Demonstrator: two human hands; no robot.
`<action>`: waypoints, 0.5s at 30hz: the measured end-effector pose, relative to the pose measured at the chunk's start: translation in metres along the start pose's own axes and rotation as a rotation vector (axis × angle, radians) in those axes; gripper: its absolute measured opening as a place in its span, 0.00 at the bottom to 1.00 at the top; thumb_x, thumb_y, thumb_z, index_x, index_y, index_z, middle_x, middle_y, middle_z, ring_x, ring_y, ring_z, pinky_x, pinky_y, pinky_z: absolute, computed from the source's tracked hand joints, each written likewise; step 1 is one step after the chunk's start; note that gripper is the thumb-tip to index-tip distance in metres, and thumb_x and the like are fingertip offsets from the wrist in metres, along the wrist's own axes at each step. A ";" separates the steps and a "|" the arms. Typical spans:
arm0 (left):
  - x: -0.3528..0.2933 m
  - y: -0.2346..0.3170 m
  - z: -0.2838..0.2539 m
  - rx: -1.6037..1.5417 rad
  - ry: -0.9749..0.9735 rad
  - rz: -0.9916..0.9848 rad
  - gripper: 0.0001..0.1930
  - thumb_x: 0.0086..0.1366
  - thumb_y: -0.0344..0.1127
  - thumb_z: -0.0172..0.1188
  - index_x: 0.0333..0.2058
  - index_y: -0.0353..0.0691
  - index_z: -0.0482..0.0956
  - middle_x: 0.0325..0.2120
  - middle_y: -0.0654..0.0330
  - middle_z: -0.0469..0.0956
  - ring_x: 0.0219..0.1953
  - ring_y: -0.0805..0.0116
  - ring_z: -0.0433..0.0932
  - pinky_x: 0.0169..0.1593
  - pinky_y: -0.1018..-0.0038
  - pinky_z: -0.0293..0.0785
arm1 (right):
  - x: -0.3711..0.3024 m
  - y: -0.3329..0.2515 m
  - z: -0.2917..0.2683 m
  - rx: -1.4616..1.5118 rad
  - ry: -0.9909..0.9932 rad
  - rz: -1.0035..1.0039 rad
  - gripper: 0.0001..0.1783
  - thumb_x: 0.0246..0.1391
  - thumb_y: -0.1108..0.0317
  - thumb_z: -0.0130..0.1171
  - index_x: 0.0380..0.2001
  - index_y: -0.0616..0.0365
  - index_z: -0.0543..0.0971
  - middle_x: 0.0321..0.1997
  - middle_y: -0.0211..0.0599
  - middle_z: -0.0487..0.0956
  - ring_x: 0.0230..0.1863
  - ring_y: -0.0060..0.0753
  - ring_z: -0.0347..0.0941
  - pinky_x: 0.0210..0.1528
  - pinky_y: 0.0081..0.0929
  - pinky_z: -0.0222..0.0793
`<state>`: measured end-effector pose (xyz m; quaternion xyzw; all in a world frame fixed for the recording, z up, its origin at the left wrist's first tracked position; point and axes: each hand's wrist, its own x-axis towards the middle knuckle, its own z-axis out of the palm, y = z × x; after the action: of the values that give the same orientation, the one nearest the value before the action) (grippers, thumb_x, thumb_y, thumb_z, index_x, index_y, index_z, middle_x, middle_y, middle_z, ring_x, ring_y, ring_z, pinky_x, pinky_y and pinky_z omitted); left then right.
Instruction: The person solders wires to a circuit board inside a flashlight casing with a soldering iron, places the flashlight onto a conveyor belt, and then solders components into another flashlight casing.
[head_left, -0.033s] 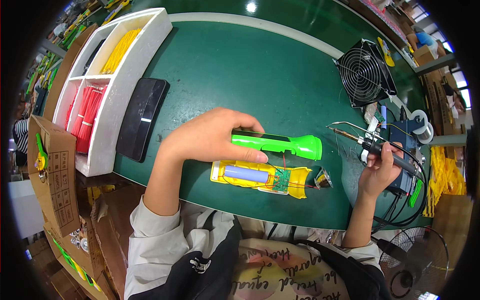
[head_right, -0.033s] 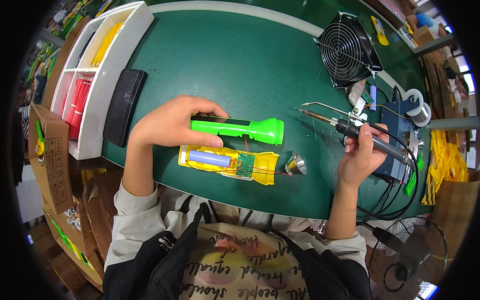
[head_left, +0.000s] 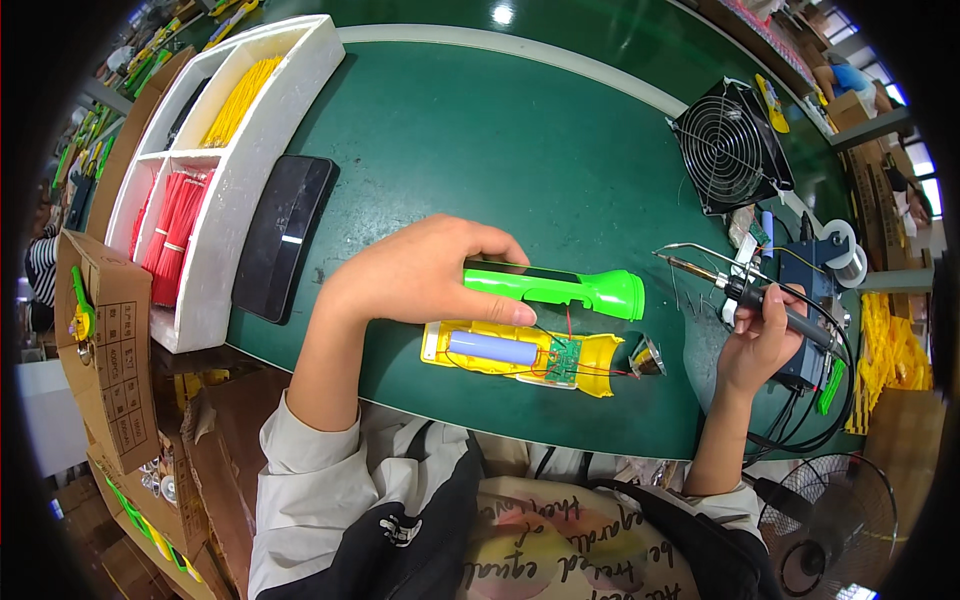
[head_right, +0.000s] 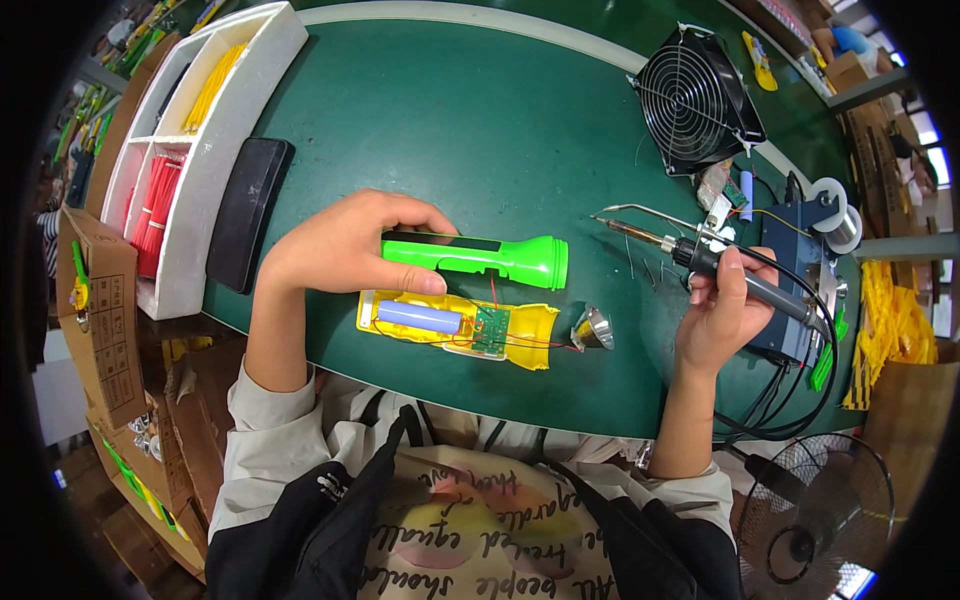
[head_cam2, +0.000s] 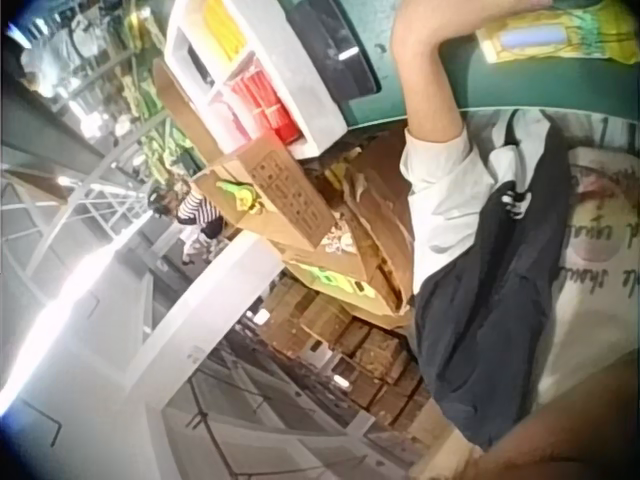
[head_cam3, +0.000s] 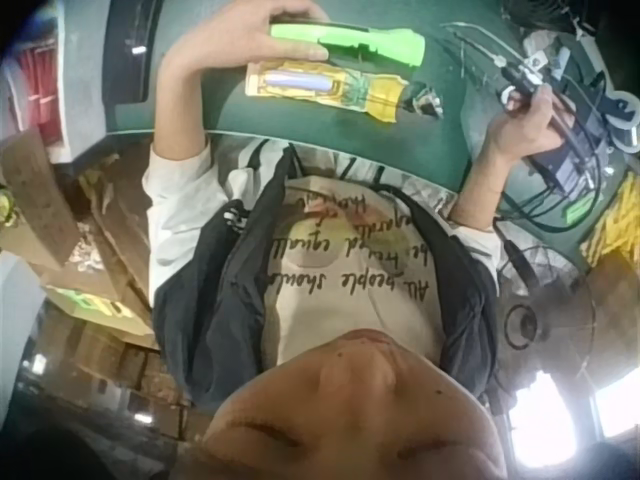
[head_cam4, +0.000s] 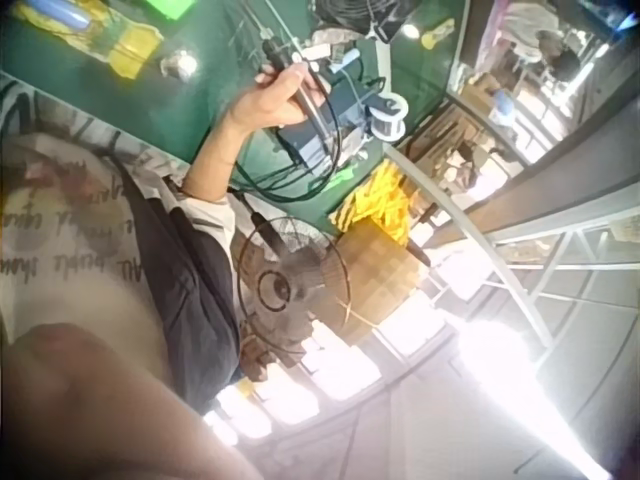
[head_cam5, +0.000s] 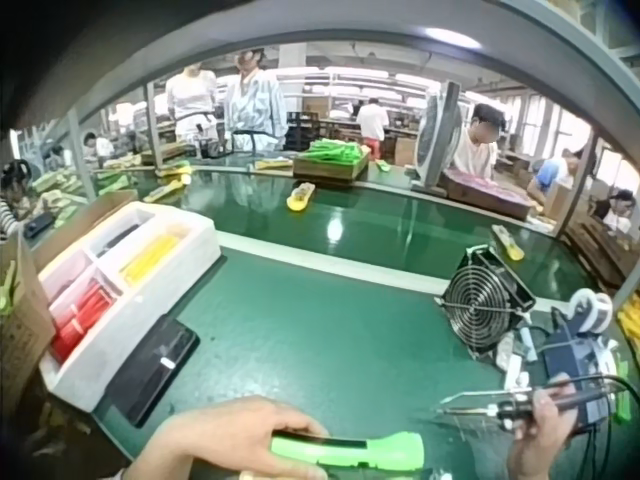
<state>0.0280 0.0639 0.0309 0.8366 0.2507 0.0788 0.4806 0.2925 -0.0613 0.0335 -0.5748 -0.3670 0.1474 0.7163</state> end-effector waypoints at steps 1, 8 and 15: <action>0.000 0.000 0.000 0.005 0.003 -0.010 0.24 0.43 0.51 0.59 0.30 0.33 0.73 0.21 0.55 0.72 0.23 0.65 0.70 0.28 0.75 0.65 | 0.000 0.000 0.000 0.004 0.004 -0.005 0.07 0.45 0.69 0.48 0.21 0.57 0.62 0.15 0.28 0.62 0.13 0.14 0.56 0.13 0.09 0.49; -0.001 0.001 -0.001 0.003 -0.001 -0.011 0.24 0.43 0.51 0.59 0.29 0.34 0.73 0.20 0.56 0.72 0.22 0.65 0.70 0.27 0.76 0.65 | 0.001 0.002 0.000 0.062 0.003 -0.010 0.08 0.43 0.70 0.50 0.21 0.59 0.63 0.15 0.29 0.65 0.10 0.14 0.58 0.11 0.08 0.50; -0.001 0.001 -0.001 -0.032 -0.030 -0.053 0.22 0.43 0.47 0.61 0.30 0.33 0.73 0.20 0.58 0.72 0.23 0.70 0.69 0.28 0.78 0.64 | 0.000 0.000 0.001 0.026 -0.007 -0.007 0.08 0.44 0.69 0.49 0.21 0.58 0.62 0.14 0.29 0.63 0.11 0.15 0.57 0.12 0.08 0.49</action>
<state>0.0267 0.0638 0.0329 0.8230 0.2643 0.0577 0.4994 0.2917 -0.0606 0.0339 -0.5637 -0.3696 0.1515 0.7229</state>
